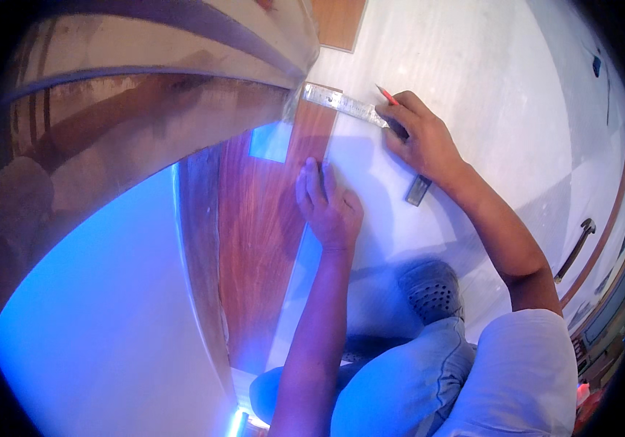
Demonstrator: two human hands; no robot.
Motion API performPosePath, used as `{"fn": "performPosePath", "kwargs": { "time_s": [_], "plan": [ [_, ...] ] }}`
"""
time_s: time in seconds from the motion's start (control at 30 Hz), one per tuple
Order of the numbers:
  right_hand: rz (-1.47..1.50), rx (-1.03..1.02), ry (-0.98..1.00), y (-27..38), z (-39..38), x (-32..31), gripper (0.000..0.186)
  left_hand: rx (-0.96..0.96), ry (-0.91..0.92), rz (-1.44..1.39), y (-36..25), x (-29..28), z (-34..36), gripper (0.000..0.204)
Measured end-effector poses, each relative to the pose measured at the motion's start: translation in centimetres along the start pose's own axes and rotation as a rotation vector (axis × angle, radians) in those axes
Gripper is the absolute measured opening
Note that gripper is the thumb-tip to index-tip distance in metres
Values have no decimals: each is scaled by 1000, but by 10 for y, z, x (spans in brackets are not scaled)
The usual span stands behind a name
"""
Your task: The person marks a floor plank using a pencil and a square ruler, carries the plank to a cutting station, uses a table saw to cut a notch out of the wood, and then fits the plank against a doorway.
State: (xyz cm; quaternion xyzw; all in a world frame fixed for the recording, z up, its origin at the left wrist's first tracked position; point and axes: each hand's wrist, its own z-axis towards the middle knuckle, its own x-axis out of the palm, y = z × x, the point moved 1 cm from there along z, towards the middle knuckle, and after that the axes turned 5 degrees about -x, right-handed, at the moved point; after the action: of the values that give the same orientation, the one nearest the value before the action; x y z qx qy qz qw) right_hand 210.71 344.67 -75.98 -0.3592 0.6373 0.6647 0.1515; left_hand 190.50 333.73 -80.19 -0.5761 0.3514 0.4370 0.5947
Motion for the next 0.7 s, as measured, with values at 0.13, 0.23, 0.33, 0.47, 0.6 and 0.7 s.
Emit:
{"fn": "performPosePath", "kwargs": {
  "time_s": [0.13,0.23,0.33,0.47,0.6,0.7],
  "plan": [
    [-20,28,11,4,1,-2,38,13,-17,-20,2,2,0,54],
    [-28,10,9,5,2,-1,37,13,-21,-14,2,1,-1,54],
    [-41,-9,3,4,3,-1,37,15,-20,-11,1,0,0,54],
    [-44,-15,9,7,4,-1,37,22,-36,-13,2,0,-1,54],
    [-48,-19,12,6,4,-1,37,36,-49,-12,3,1,-2,52],
    [-46,-19,13,5,5,-2,37,44,-70,-12,2,0,0,52]
  ]
}}
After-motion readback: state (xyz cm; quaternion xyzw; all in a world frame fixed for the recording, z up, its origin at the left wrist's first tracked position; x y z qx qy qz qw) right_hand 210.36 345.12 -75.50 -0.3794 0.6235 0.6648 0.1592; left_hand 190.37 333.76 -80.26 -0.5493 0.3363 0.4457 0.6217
